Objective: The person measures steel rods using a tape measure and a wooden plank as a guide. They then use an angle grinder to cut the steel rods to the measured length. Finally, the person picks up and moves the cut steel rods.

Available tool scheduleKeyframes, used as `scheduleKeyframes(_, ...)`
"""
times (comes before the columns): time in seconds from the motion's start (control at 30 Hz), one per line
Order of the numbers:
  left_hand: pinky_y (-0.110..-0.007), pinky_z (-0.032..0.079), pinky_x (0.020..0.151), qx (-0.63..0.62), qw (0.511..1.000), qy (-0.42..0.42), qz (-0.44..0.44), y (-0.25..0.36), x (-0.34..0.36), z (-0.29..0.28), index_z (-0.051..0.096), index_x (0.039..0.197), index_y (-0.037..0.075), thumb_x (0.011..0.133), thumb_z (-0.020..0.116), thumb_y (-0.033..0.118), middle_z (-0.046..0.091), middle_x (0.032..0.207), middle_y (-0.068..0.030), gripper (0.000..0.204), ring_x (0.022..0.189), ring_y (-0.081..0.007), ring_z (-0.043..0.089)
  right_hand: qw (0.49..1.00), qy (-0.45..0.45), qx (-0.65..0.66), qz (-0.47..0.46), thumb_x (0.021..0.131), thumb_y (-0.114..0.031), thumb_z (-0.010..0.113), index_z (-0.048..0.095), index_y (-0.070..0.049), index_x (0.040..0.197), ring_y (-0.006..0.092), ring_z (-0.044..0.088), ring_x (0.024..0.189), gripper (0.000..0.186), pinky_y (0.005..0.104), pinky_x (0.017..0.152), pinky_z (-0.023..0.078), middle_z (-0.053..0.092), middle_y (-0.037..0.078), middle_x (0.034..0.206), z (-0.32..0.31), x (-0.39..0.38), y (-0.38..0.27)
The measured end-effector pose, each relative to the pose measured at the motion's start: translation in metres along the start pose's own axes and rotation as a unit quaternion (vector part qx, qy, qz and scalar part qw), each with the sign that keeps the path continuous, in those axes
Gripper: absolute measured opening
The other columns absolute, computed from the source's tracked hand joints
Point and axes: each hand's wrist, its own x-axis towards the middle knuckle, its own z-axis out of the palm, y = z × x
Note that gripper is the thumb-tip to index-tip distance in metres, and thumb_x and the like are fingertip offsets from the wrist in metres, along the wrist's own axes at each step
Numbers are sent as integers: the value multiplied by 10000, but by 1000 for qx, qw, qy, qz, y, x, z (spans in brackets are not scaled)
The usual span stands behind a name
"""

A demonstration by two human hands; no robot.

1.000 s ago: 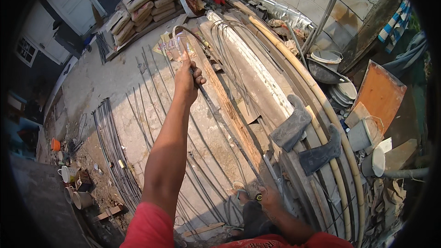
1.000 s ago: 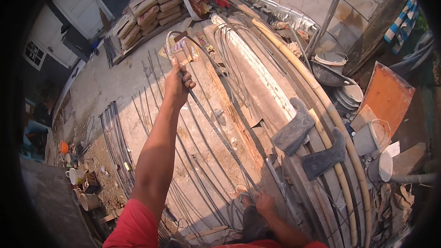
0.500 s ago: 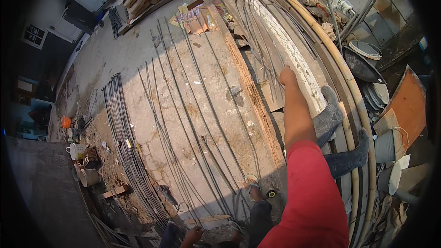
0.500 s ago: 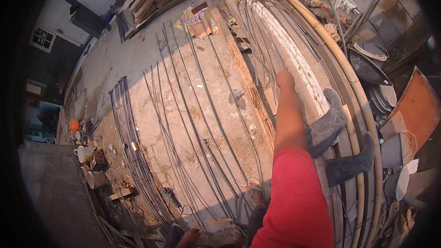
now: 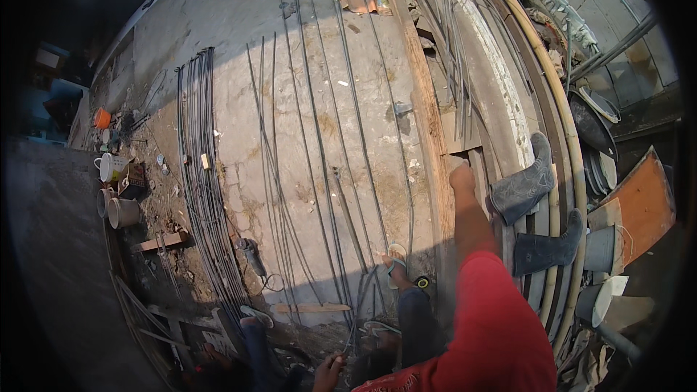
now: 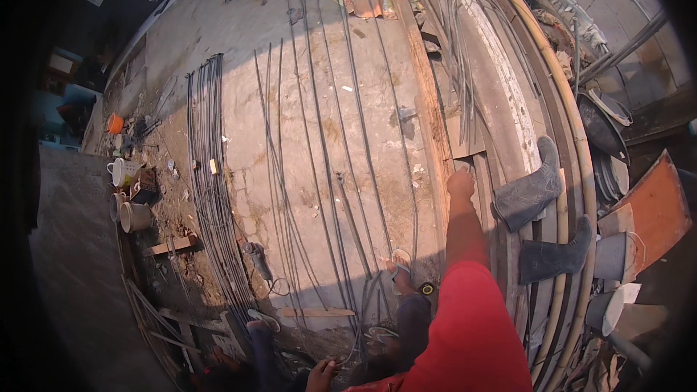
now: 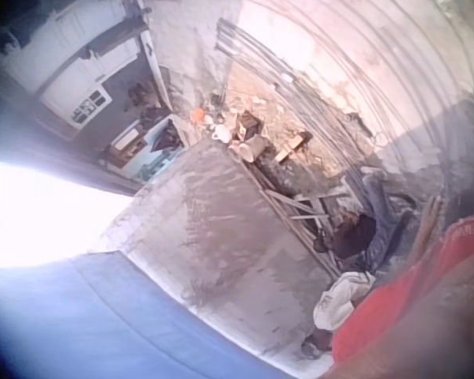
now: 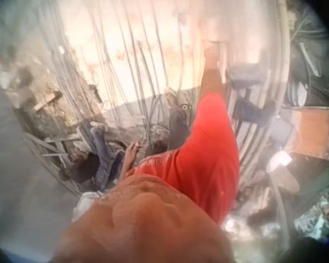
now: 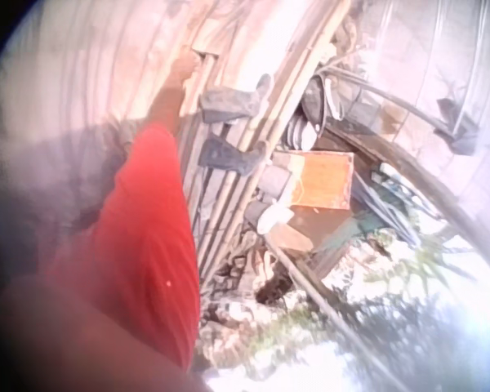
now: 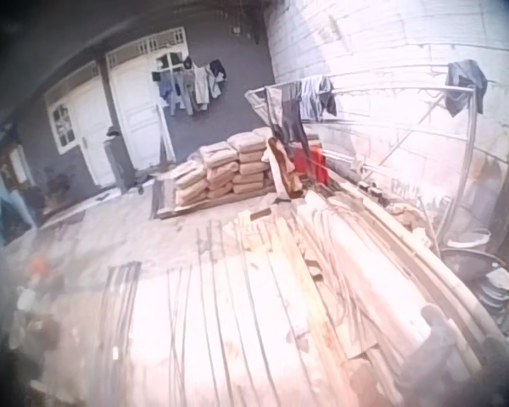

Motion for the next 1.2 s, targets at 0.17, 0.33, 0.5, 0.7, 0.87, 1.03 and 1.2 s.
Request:
scheduleKeyframes(0.17,-328,553,934,-101,987,0,129,83,-55,15,652,1355,5,1103,560,242,748,1195,-108,358,1092,-184,705,944,-233,-83,-219,948,-272,658,496,-41,1434,418,662,1219,562,527,965,568,637,252,1317,81,-284,58)
scheduleKeyframes(0.33,-330,551,824,-69,995,45,52,-123,-64,-2,722,1266,52,1056,620,340,762,1068,-80,371,950,-166,715,770,-399,-175,-466,906,-296,697,558,-9,1445,420,629,1250,626,505,1064,499,672,279,1286,101,-539,142)
scheduleKeyframes(0.5,-352,531,777,-88,994,63,27,-258,-56,-15,771,1141,53,1009,650,370,754,930,-66,364,804,-164,680,745,-311,-104,-580,934,-409,738,560,-17,1436,442,589,1288,661,497,1084,482,623,274,1373,82,-635,156)
scheduleKeyframes(0.7,-447,519,997,-164,965,206,-11,-355,-16,-44,527,1501,49,930,765,413,635,1372,-197,718,1216,-313,629,801,-152,-314,-486,967,-532,652,656,-47,1355,430,665,1194,621,480,1016,529,688,213,1299,46,-671,88)
scheduleKeyframes(0.87,-497,485,1055,-330,921,203,28,-390,10,-4,498,1504,35,816,857,396,578,1440,-233,856,1311,-372,579,608,-250,-598,-459,956,-756,497,750,-71,1253,350,642,1289,789,454,1072,502,694,148,1365,23,-708,123)
scheduleKeyframes(1.03,-476,562,780,-587,797,140,12,-411,11,-15,652,1238,-37,936,742,287,712,1039,-174,452,905,-303,708,534,-192,-643,-514,924,-817,462,743,-120,1299,323,623,1331,840,432,1112,464,695,152,1369,3,-781,136)
scheduleKeyframes(1.2,-482,564,746,-618,721,307,56,-386,-24,-183,654,1253,-53,1018,650,263,743,1065,-197,394,916,-324,736,473,-157,-671,-549,907,-832,463,716,-136,1340,319,624,1331,857,439,1111,462,702,148,1359,7,-799,134)
